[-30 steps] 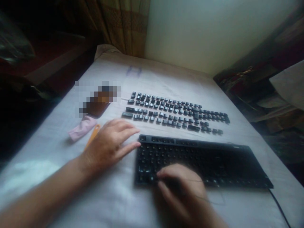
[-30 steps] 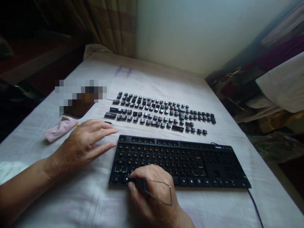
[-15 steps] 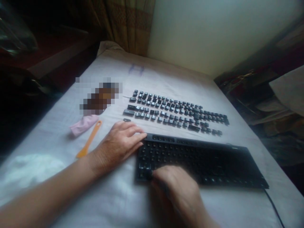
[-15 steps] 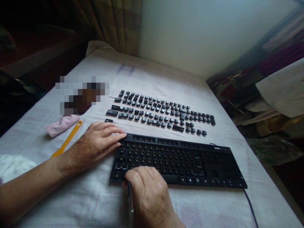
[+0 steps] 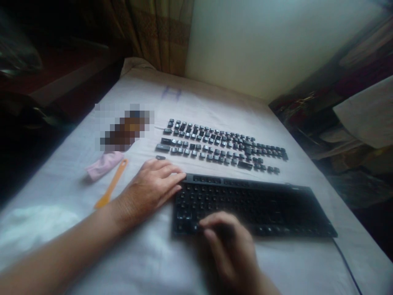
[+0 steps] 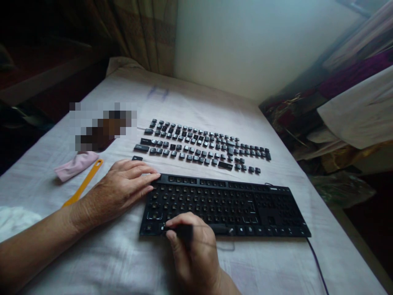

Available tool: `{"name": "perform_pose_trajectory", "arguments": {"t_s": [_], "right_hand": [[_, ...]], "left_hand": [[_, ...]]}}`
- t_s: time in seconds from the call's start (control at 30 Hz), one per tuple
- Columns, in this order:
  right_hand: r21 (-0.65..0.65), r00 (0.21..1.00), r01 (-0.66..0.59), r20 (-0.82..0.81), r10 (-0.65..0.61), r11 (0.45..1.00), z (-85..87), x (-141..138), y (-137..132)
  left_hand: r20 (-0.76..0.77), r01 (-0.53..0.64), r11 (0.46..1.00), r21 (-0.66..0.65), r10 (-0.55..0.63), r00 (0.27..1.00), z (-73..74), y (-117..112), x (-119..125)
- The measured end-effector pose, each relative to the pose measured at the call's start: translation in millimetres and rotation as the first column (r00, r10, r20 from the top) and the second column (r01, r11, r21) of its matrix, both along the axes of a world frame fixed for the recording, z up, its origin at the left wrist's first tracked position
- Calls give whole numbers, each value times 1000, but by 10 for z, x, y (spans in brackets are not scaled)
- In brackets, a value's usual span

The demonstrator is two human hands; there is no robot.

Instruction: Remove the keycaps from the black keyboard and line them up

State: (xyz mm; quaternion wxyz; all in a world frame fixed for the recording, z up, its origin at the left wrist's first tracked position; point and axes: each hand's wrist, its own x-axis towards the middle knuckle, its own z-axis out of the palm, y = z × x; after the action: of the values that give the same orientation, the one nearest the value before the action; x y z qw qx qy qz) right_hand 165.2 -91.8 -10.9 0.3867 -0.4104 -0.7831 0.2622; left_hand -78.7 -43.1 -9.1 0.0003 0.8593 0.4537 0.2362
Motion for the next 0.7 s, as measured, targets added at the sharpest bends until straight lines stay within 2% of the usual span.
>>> {"name": "perform_pose_trajectory", "arguments": {"t_s": [0.07, 0.13, 0.23, 0.3, 0.43, 0.5, 0.63, 0.7], "right_hand": [[-113, 990, 97, -90, -107, 989, -14, 19, 2], [-153, 977, 153, -126, -173, 976, -21, 28, 14], [-78, 984, 128, -114, -137, 989, -13, 17, 47], [-6, 988, 109, -105, -109, 994, -6, 5, 70], [81, 987, 130, -106, -121, 988, -31, 14, 98], [91, 987, 134, -99, -125, 987, -56, 26, 112], [149, 995, 38, -96, -23, 988, -97, 7, 155], [164, 992, 66, -117, -47, 984, -122, -25, 175]], "left_hand": [[6, -1, 1000, -3, 1, 1000, -14, 5, -7], [6, -4, 1000, 8, 4, 1000, -16, 2, -4], [37, -18, 998, 61, 15, 999, 32, -47, 45], [113, -1, 998, 55, -6, 994, 98, -111, 113], [256, 185, 974, -129, -147, 955, 201, -240, 279], [258, 211, 965, -154, -167, 952, 196, -273, 342], [272, 214, 963, -163, -165, 948, 138, -278, 384], [283, 203, 965, -167, -150, 947, 132, -263, 356]]}}
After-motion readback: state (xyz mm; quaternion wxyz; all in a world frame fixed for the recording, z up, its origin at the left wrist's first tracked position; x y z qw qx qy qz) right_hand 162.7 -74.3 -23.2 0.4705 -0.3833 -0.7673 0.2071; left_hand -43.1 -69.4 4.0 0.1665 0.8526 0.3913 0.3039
